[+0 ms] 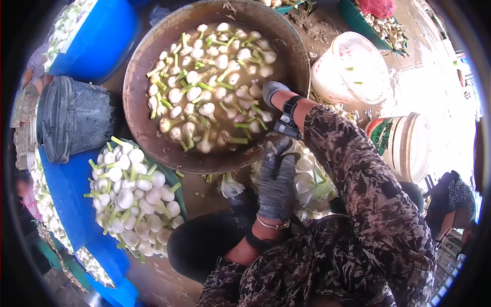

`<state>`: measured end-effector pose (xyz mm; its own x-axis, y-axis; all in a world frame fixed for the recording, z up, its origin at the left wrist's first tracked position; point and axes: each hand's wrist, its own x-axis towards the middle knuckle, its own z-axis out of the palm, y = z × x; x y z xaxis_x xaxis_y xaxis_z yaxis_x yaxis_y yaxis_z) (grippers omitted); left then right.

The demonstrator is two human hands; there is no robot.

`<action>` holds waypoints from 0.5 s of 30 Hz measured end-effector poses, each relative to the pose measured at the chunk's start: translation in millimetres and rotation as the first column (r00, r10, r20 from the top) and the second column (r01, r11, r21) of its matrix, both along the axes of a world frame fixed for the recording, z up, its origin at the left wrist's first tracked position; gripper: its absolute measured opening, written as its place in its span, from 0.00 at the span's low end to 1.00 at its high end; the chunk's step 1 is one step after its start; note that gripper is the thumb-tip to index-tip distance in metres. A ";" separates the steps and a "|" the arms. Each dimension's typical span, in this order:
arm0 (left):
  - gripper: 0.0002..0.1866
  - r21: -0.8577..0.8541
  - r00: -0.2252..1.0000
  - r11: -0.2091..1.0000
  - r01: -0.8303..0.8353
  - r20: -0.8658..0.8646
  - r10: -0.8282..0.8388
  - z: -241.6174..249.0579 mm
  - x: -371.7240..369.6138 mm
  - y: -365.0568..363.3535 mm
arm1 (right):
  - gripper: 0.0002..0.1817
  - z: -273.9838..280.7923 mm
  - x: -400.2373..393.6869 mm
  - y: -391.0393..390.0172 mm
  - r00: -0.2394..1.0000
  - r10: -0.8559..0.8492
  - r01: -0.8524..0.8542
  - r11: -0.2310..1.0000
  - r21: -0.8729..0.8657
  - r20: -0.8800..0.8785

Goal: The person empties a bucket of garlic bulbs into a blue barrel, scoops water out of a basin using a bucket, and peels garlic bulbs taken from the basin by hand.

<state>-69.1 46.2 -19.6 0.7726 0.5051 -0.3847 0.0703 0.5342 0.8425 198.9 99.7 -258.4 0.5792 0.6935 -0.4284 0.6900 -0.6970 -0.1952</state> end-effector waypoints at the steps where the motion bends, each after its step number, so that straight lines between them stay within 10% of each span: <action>1: 0.17 -0.009 1.000 1.000 -0.003 -0.004 0.003 -0.6 0.7 0.8 | 0.18 -4.9 0.2 -4.9 0.985 0.162 -0.157 0.985 -0.075 0.065; 2: 0.19 -0.028 1.000 0.999 -0.023 -0.015 0.023 -0.7 2.4 2.2 | 0.19 -8.1 1.2 -8.6 0.940 0.320 -0.301 0.941 -0.153 0.121; 5: 0.24 -0.011 1.000 1.000 -0.025 -0.006 0.025 -7.7 5.1 7.5 | 0.18 129.4 -47.2 -48.2 0.947 -0.139 0.227 0.928 0.294 -0.290; 7: 0.28 -0.117 0.999 0.992 -0.039 -0.041 0.035 -8.9 5.0 10.2 | 0.15 173.5 -73.0 -82.8 0.880 -0.118 0.348 0.818 0.458 -0.460; 12: 0.22 -0.563 0.989 0.822 0.082 0.150 0.004 -26.4 15.3 1.8 | 0.15 214.8 -125.0 -158.3 0.889 0.076 0.278 0.696 0.662 -0.452; 15: 0.20 -0.454 0.972 0.875 0.167 0.222 -0.070 -27.8 13.0 -17.0 | 0.15 221.1 -140.1 -186.6 0.929 -0.019 0.300 0.623 0.722 -0.369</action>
<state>-56.1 29.2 -47.4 0.8982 0.2041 -0.3893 0.0202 0.8655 0.5005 58.8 -86.9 -37.3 0.6537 0.7559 0.0366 0.3898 -0.2949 -0.8724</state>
